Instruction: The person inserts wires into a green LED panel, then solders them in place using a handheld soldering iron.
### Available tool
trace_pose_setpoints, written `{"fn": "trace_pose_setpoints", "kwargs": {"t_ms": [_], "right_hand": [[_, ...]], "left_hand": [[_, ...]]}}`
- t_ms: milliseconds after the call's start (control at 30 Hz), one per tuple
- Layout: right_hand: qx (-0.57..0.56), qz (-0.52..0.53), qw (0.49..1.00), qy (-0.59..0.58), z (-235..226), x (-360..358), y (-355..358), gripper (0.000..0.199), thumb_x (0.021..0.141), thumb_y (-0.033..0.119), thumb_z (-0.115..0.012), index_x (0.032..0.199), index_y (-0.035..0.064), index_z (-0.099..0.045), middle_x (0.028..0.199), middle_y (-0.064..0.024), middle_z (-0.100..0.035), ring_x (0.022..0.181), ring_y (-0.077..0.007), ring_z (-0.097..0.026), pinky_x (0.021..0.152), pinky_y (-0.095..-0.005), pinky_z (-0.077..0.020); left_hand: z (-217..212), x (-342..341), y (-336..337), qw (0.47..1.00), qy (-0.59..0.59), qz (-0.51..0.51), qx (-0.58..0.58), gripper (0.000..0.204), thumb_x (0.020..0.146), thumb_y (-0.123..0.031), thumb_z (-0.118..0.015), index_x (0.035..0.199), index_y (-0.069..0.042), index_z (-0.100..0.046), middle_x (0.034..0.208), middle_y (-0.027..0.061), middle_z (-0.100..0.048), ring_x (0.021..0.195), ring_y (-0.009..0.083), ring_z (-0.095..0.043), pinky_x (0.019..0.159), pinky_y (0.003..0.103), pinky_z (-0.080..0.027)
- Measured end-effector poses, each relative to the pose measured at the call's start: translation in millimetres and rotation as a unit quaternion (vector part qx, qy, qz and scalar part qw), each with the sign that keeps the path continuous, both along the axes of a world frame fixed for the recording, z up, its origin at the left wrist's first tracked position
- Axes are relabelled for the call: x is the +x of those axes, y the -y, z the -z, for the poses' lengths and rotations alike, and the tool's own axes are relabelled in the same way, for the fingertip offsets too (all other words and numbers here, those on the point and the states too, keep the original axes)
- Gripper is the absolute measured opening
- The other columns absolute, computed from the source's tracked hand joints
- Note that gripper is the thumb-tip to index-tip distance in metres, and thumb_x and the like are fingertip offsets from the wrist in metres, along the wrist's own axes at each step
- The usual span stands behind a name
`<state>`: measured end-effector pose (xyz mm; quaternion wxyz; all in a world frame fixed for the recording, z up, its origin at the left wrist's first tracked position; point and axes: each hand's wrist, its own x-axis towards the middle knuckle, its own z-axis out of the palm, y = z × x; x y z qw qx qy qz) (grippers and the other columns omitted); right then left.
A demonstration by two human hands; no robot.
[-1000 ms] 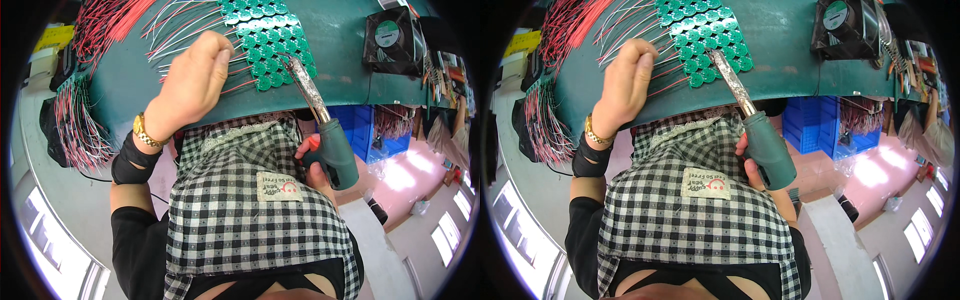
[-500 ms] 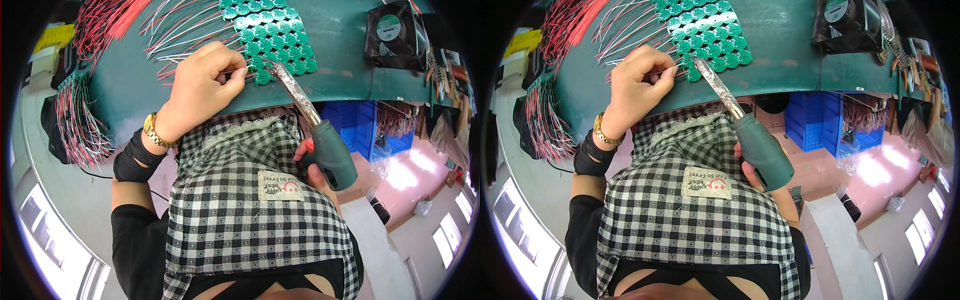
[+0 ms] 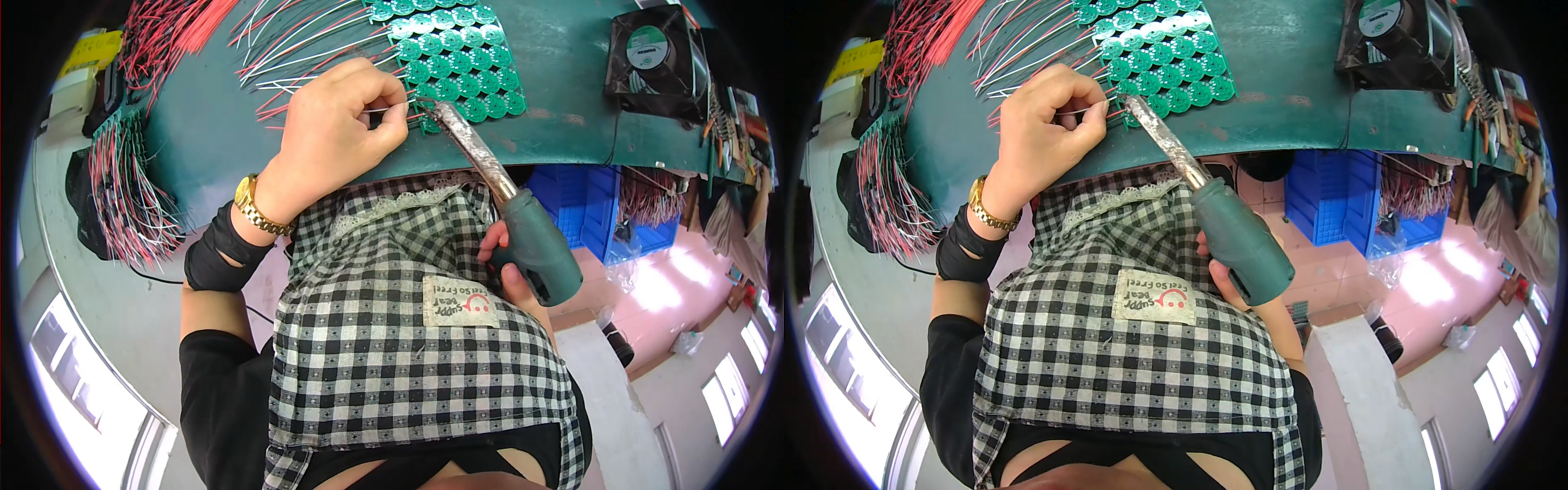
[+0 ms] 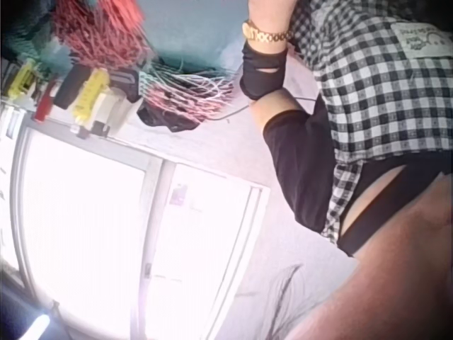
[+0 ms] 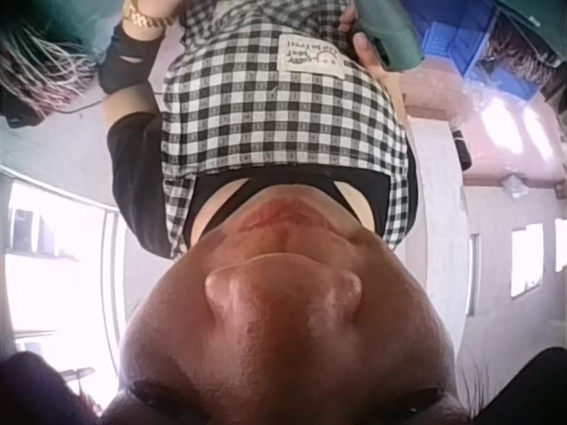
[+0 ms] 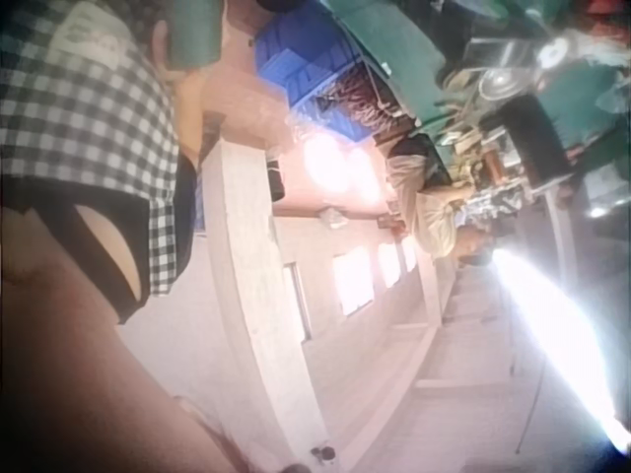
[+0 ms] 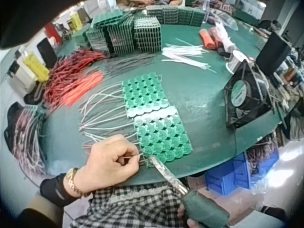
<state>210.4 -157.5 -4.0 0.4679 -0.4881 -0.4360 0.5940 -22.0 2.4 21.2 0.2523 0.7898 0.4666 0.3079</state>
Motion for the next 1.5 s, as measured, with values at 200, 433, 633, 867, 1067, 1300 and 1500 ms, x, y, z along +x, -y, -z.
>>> {"fn": "trace_pose_setpoints", "kwargs": {"t_ms": [200, 433, 633, 867, 1067, 1300, 1500], "right_hand": [[0.028, 0.072, 0.997, -0.027, 0.8, -5.0, -0.6, 0.047, 0.078, 0.032, -0.065, 0.104, -0.0049, -0.053, 0.085, -0.0095, -0.058, 0.071, -0.0150, -0.056, 0.063, -0.0272, -0.0463], [0.019, 0.074, 0.997, -0.022, 3.3, -6.3, -2.2, 0.053, 0.076, 0.037, -0.067, 0.104, -0.0052, -0.052, 0.085, -0.0106, -0.057, 0.071, -0.0150, -0.055, 0.062, -0.0269, -0.0448], [0.001, 0.059, 0.998, -0.019, -3.6, -7.2, -7.6, 0.054, 0.077, 0.038, -0.066, 0.105, -0.0046, -0.051, 0.086, -0.0093, -0.057, 0.072, -0.0140, -0.054, 0.064, -0.0264, -0.0445], [0.013, 0.057, 0.998, -0.034, -6.5, -7.6, -4.6, 0.048, 0.080, 0.039, -0.064, 0.101, -0.0022, -0.052, 0.083, -0.0043, -0.054, 0.074, -0.0114, -0.052, 0.065, -0.0236, -0.0422], [0.035, 0.083, 0.995, -0.052, 10.6, -10.6, 9.0, 0.056, 0.081, 0.042, -0.064, 0.115, 0.0010, -0.046, 0.093, -0.0054, -0.053, 0.079, -0.0116, -0.054, 0.067, -0.0249, -0.0440], [0.020, 0.119, 0.990, -0.075, 23.9, -12.4, 22.3, 0.061, 0.078, 0.045, -0.065, 0.118, 0.0040, -0.045, 0.094, -0.0061, -0.053, 0.079, -0.0124, -0.054, 0.067, -0.0259, -0.0445], [0.024, 0.157, 0.982, -0.102, 16.3, -19.0, 18.4, 0.059, 0.077, 0.043, -0.066, 0.116, 0.0041, -0.045, 0.092, -0.0065, -0.053, 0.077, -0.0132, -0.054, 0.067, -0.0274, -0.0451]], "left_hand": [[3.2, 0.0, 0.7, 1.000, 0.015, 0.004, 0.016, 0.008, 0.068, -0.003, -0.066, 0.072, -0.006, -0.060, 0.066, 0.0011, -0.054, 0.049, 0.0102, -0.048, 0.045, 0.023, -0.039], [9.8, -2.8, -1.3, 0.999, 0.025, 0.006, 0.029, 0.009, 0.067, -0.001, -0.066, 0.072, -0.006, -0.060, 0.067, -0.0005, -0.053, 0.046, 0.0054, -0.042, 0.043, 0.020, -0.034], [2.3, -1.8, -3.2, 1.000, 0.002, 0.001, 0.013, 0.008, 0.068, -0.005, -0.066, 0.071, -0.006, -0.059, 0.067, 0.0053, -0.056, 0.059, 0.0189, -0.060, 0.052, 0.028, -0.047], [-34.4, -5.5, -11.5, 0.987, -0.150, 0.050, 0.033, 0.012, 0.070, -0.009, -0.064, 0.079, -0.004, -0.057, 0.072, 0.0108, -0.054, 0.072, 0.0279, -0.057, 0.064, 0.036, -0.046], [-44.0, 30.0, -142.5, 0.985, -0.106, 0.094, 0.094, 0.016, 0.080, -0.014, -0.057, 0.083, 0.001, -0.059, 0.080, 0.0178, -0.060, 0.074, 0.0307, -0.060, 0.066, 0.038, -0.047], [0.4, 120.7, -222.1, 0.979, -0.170, 0.044, 0.106, 0.021, 0.080, -0.026, -0.065, 0.096, -0.012, -0.063, 0.102, 0.0101, -0.056, 0.103, 0.0316, -0.052, 0.086, 0.045, -0.042], [2.5, 151.2, -247.6, 0.946, -0.243, 0.098, 0.192, 0.015, 0.083, -0.023, -0.061, 0.092, -0.011, -0.062, 0.100, 0.0092, -0.056, 0.101, 0.0297, -0.051, 0.082, 0.046, -0.041]]}}
